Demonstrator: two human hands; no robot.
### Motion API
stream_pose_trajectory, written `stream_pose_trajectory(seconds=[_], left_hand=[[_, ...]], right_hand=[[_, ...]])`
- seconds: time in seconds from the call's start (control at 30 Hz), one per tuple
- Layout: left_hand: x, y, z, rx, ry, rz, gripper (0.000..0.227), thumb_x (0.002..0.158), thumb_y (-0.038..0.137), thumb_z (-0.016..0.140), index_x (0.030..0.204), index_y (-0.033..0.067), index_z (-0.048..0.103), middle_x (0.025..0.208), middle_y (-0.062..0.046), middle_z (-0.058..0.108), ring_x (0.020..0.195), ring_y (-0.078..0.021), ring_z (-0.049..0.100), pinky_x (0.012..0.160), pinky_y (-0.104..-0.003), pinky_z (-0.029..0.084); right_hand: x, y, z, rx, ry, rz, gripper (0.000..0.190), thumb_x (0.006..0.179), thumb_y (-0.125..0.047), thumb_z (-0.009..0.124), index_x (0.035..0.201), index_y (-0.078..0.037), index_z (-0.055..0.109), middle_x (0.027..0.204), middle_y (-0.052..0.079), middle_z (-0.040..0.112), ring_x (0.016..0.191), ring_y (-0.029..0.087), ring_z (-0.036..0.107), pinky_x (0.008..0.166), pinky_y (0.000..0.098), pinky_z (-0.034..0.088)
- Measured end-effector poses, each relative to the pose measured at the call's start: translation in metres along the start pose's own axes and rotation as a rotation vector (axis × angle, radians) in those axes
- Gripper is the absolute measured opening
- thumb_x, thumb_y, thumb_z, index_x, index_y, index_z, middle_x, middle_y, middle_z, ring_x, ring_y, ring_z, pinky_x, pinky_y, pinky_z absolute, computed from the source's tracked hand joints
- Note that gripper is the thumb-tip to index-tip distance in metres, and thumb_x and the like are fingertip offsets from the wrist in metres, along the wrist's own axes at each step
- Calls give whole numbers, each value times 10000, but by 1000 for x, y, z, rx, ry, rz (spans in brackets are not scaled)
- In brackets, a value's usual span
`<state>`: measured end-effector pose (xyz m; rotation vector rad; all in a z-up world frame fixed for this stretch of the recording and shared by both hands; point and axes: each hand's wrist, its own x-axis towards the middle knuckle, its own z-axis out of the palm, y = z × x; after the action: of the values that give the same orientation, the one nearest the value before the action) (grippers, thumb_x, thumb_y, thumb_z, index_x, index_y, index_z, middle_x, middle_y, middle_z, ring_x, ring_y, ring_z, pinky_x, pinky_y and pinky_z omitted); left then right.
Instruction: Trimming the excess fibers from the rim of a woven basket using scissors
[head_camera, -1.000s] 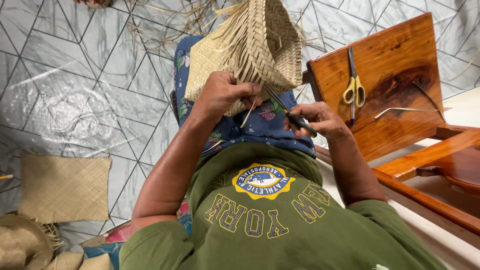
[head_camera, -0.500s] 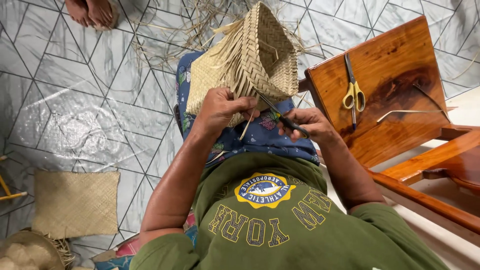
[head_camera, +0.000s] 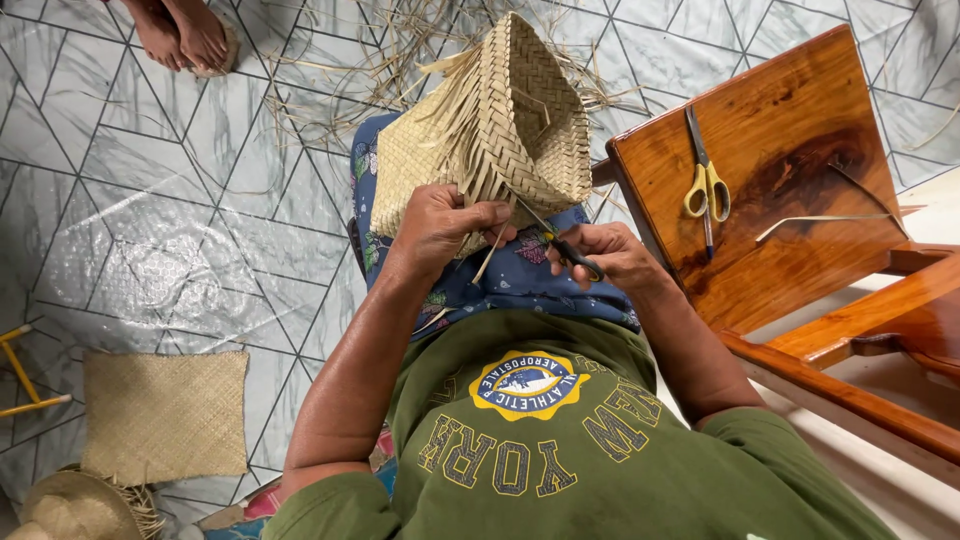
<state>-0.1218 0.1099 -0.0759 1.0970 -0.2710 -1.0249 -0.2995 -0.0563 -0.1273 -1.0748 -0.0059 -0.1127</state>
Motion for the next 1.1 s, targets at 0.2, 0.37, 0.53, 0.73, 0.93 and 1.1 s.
stream_pose_trajectory(seconds=[0.2, 0.37, 0.53, 0.73, 0.93, 1.1], left_hand=[[4, -7, -3, -11, 9, -1, 146, 736, -3, 740, 707, -96, 632, 590, -243, 627, 520, -242, 667, 518, -317, 580], [-4, 4, 5, -29, 28, -6, 147, 736, -10, 736, 705, -103, 626, 584, -238, 624, 521, -236, 665, 512, -320, 578], [-12, 20, 21, -5, 21, -22, 142, 705, -3, 752, 649, -70, 640, 546, -200, 618, 493, -187, 645, 502, -282, 549], [-7, 15, 22, 62, 13, -8, 149, 718, 28, 756, 648, -56, 655, 525, -186, 618, 478, -185, 644, 498, -266, 538], [-7, 18, 21, 178, 5, 12, 161, 734, 85, 769, 652, -19, 678, 502, -148, 615, 484, -160, 625, 541, -239, 506], [-7, 18, 24, 176, 22, 4, 157, 724, 93, 775, 640, -3, 682, 501, -135, 620, 483, -143, 618, 546, -229, 502]], right_hand=[[5, -17, 12, -44, -82, 34, 379, 726, -151, 730, 920, 148, 601, 644, 181, 617, 509, 137, 580, 446, 203, 415], [9, -24, 15, -86, -114, 12, 371, 730, -155, 718, 913, 142, 593, 637, 176, 602, 515, 143, 548, 463, 225, 401], [7, -20, 13, -66, -63, 4, 402, 727, -178, 700, 924, 151, 581, 658, 198, 611, 546, 167, 595, 487, 242, 420], [5, -18, 19, -26, -10, -61, 391, 749, -153, 669, 918, 181, 559, 603, 197, 585, 513, 168, 552, 512, 246, 404], [3, -7, 16, 13, 8, -76, 378, 766, -115, 669, 955, 188, 545, 634, 229, 589, 530, 193, 581, 539, 273, 441], [2, 3, 13, 42, 21, -64, 368, 756, -90, 680, 960, 188, 554, 644, 242, 598, 517, 194, 595, 531, 266, 450]])
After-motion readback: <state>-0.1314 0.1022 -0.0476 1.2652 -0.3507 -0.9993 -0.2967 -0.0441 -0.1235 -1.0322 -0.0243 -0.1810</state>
